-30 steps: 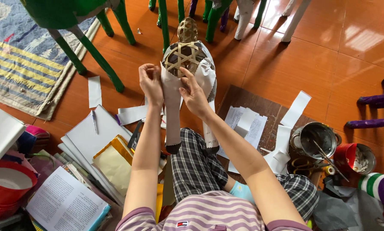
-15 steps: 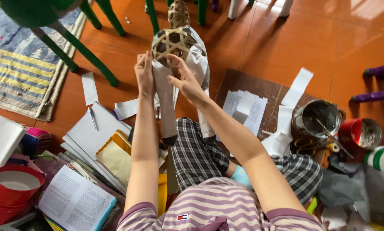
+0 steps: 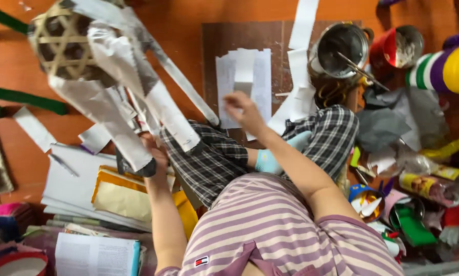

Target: Applying paper strips to a frame to create a paper-mache sculpture

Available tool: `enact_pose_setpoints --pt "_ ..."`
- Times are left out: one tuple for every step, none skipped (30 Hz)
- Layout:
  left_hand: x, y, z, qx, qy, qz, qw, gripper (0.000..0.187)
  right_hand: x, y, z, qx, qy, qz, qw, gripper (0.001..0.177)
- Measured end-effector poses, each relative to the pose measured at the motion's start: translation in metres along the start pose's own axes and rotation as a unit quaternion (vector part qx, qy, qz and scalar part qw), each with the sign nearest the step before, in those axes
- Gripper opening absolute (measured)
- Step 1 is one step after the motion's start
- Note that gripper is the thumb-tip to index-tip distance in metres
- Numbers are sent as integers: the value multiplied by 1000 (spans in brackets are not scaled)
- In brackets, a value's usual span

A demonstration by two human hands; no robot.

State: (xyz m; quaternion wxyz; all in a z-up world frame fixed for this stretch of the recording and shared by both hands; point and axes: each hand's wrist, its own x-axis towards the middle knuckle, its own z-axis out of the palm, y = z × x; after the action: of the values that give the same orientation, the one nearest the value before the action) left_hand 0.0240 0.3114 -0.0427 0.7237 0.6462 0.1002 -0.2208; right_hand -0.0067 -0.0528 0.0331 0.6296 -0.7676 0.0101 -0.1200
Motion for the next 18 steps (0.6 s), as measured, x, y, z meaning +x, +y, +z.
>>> enact_pose_setpoints --pt "4 -46 -10 -242 -127 -120 954 29 -23 46 -22 -44 10 193 980 29" --pt "-5 -66 18 -241 -131 -125 954 29 -43 71 -34 -45 15 197 979 29" --pt "-16 -85 44 -280 -54 -126 950 23 -64 95 -44 -125 12 251 960 27" --pt "-26 -103 72 -318 26 -123 940 20 -82 119 -55 -203 7 301 932 27" --pt "-25 -82 99 -318 23 -126 940 20 -86 123 -54 -204 10 303 931 27" --pt "-27 -62 125 -259 -46 -109 959 23 -93 127 -51 -221 -20 311 924 37" --pt "-31 -42 152 -198 -115 -91 969 27 -100 129 -49 -238 -51 319 916 49" --pt "-20 -51 168 -197 -118 -89 969 27 -102 132 -43 -237 -47 318 917 49" --pt "-11 -58 184 -161 -113 -110 974 26 -104 132 -38 -337 -116 283 891 55" --pt "4 -64 201 -124 -110 -127 978 26 -100 134 -33 -433 -177 241 850 61" --pt "10 -78 207 -122 -116 -120 978 26 -106 139 -28 -435 -169 237 852 61" --pt "24 -89 217 -86 -100 -143 981 28 -104 145 -27 -434 -178 227 854 62" --pt "39 -99 227 -49 -83 -165 982 31 -102 151 -26 -433 -186 217 855 64" --pt "47 -119 228 -47 -95 -153 983 31 -108 169 -25 -439 -171 211 857 64" --pt "58 -138 229 13 -79 -146 986 37 -114 187 -24 -427 -166 176 871 49" --pt "70 -157 232 72 -63 -137 986 43 -117 206 -24 -417 -162 140 883 34" --pt "74 -153 235 73 -74 -122 987 43 -112 201 -27 -425 -147 133 883 34" --pt "75 -152 238 85 -53 -140 985 48 -111 196 -29 -403 -151 143 891 27"
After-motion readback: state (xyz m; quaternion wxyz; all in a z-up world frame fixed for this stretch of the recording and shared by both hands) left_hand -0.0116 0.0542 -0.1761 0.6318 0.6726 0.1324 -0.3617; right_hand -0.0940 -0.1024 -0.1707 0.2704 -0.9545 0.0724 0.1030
